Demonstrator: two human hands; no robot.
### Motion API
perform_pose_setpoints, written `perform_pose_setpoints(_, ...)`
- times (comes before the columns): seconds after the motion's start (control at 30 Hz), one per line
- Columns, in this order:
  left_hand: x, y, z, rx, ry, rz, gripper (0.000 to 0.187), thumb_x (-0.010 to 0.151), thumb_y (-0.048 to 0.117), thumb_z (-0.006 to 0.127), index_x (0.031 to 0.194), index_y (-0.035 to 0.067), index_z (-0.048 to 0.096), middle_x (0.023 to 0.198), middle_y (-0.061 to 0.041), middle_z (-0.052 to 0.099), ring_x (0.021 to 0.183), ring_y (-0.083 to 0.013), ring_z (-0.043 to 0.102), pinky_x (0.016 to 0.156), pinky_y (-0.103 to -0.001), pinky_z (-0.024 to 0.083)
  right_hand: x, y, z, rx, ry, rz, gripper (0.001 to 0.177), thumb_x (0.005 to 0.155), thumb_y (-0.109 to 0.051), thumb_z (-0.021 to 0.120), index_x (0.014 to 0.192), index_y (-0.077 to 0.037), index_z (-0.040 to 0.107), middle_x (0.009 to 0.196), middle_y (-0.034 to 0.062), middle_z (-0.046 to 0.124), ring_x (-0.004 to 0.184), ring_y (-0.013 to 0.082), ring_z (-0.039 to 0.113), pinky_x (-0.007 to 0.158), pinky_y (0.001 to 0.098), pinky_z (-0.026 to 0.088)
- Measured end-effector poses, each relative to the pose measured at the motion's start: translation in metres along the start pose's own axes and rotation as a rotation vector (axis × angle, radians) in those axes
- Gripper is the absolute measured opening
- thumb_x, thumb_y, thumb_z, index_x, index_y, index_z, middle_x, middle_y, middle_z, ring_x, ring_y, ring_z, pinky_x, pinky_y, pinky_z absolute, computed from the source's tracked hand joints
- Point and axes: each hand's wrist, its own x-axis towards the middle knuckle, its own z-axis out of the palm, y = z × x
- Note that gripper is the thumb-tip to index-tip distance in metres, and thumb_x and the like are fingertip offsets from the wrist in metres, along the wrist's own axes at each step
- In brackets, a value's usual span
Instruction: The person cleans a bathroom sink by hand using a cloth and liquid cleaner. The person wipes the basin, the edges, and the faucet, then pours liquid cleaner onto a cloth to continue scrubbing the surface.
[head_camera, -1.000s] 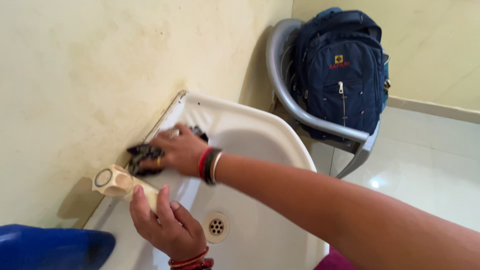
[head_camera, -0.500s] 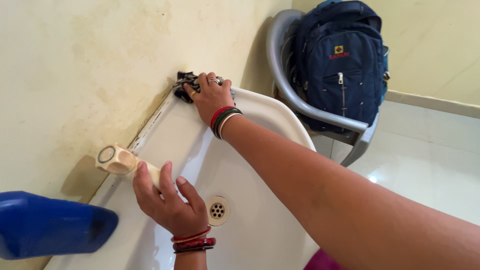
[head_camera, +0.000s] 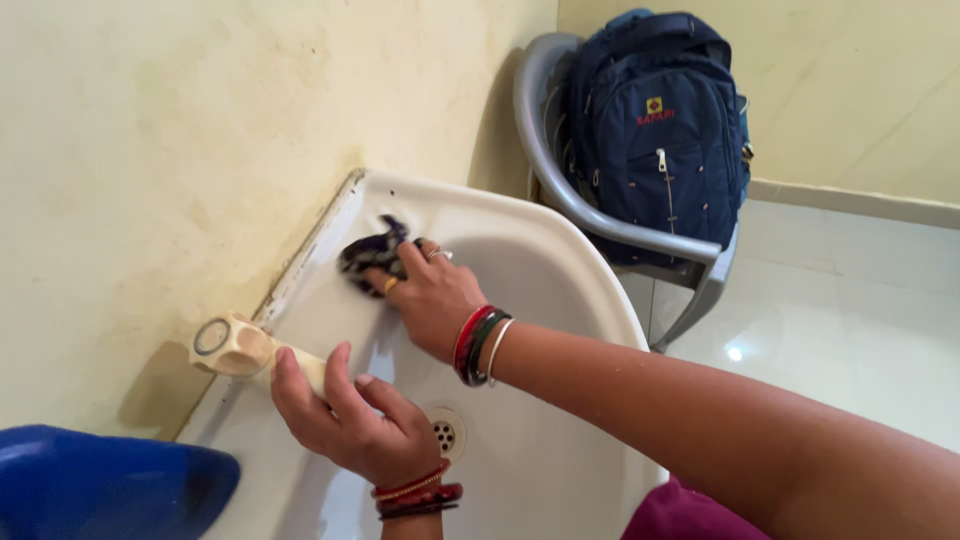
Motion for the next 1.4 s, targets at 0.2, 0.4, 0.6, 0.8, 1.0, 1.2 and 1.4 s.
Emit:
perform_pose_setpoints(0.2, 0.001, -0.004, 0.0, -0.001, -0.02, 0.023, 0.035, 0.097, 0.0, 0.051, 0.13, 0.002, 0.061, 0.157, -0.028, 0.042, 0.148, -0.0489, 0.041, 0.124, -0.06, 0.032, -0.014, -0.011, 0.005, 0.025, 0.111, -0.256, 0.055, 0.082, -0.011, 0.065, 0.133, -0.031, 0.066, 0.133, 0.007, 0.058, 0.127, 0.0282, 0.054, 0.09, 0.0466, 0.048)
perform_pose_setpoints(0.4, 0.0, -0.008, -0.002, 0.047, -0.036, 0.053, 0.039, 0.095, -0.005, 0.05, 0.131, 0.003, 0.061, 0.157, -0.028, 0.043, 0.148, -0.0483, 0.042, 0.122, -0.059, 0.035, 0.025, 0.002, 0.016, -0.061, -0.006, -0.094, 0.055, 0.087, -0.009, 0.061, 0.134, -0.037, 0.066, 0.128, 0.0028, 0.061, 0.127, 0.0256, 0.054, 0.092, 0.0487, 0.046)
perform_pose_setpoints(0.6, 0.001, -0.008, -0.002, 0.054, -0.03, 0.062, 0.041, 0.093, -0.007, 0.05, 0.131, 0.003, 0.062, 0.156, -0.028, 0.044, 0.146, -0.0477, 0.043, 0.118, -0.058, 0.036, 0.077, 0.029, 0.027, -0.337, 0.132, 0.05, 0.046, 0.088, -0.018, 0.057, 0.133, -0.028, 0.062, 0.122, 0.0169, 0.059, 0.121, 0.0324, 0.055, 0.08, 0.0545, 0.048)
perform_pose_setpoints(0.8, 0.0, -0.004, 0.003, 0.051, 0.01, 0.037, 0.042, 0.089, -0.007, 0.05, 0.128, 0.002, 0.062, 0.155, -0.028, 0.044, 0.147, -0.0478, 0.043, 0.119, -0.059, 0.036, 0.066, 0.043, 0.011, -0.415, 0.159, 0.232, 0.056, 0.085, -0.016, 0.062, 0.14, -0.009, 0.056, 0.128, 0.0143, 0.057, 0.119, 0.0292, 0.056, 0.081, 0.05, 0.049)
perform_pose_setpoints(1.0, -0.001, -0.007, 0.006, 0.031, 0.021, 0.041, 0.041, 0.091, -0.007, 0.049, 0.129, 0.001, 0.061, 0.154, -0.027, 0.044, 0.148, -0.0475, 0.041, 0.116, -0.057, 0.039, 0.1, 0.05, 0.016, -0.23, -0.012, 0.375, 0.069, 0.09, -0.048, 0.065, 0.144, -0.007, 0.051, 0.117, 0.0122, 0.063, 0.112, 0.0288, 0.062, 0.083, 0.0488, 0.05)
perform_pose_setpoints(1.2, -0.001, -0.002, 0.004, 0.069, 0.007, 0.006, 0.035, 0.092, -0.003, 0.052, 0.126, 0.001, 0.062, 0.152, -0.026, 0.045, 0.147, -0.047, 0.042, 0.117, -0.059, 0.039, 0.158, 0.06, 0.02, -0.143, -0.226, 0.304, 0.05, 0.096, -0.05, 0.061, 0.14, -0.025, 0.056, 0.125, 0.0098, 0.064, 0.121, 0.0294, 0.061, 0.092, 0.05, 0.052)
perform_pose_setpoints(1.4, -0.002, -0.008, 0.003, 0.093, -0.012, 0.055, 0.037, 0.093, -0.001, 0.053, 0.129, 0.003, 0.061, 0.152, -0.026, 0.045, 0.145, -0.0467, 0.042, 0.116, -0.061, 0.038, 0.162, 0.068, 0.017, -0.118, -0.287, 0.285, 0.049, 0.095, -0.044, 0.063, 0.141, -0.028, 0.054, 0.125, 0.0098, 0.067, 0.122, 0.0328, 0.062, 0.093, 0.0502, 0.055)
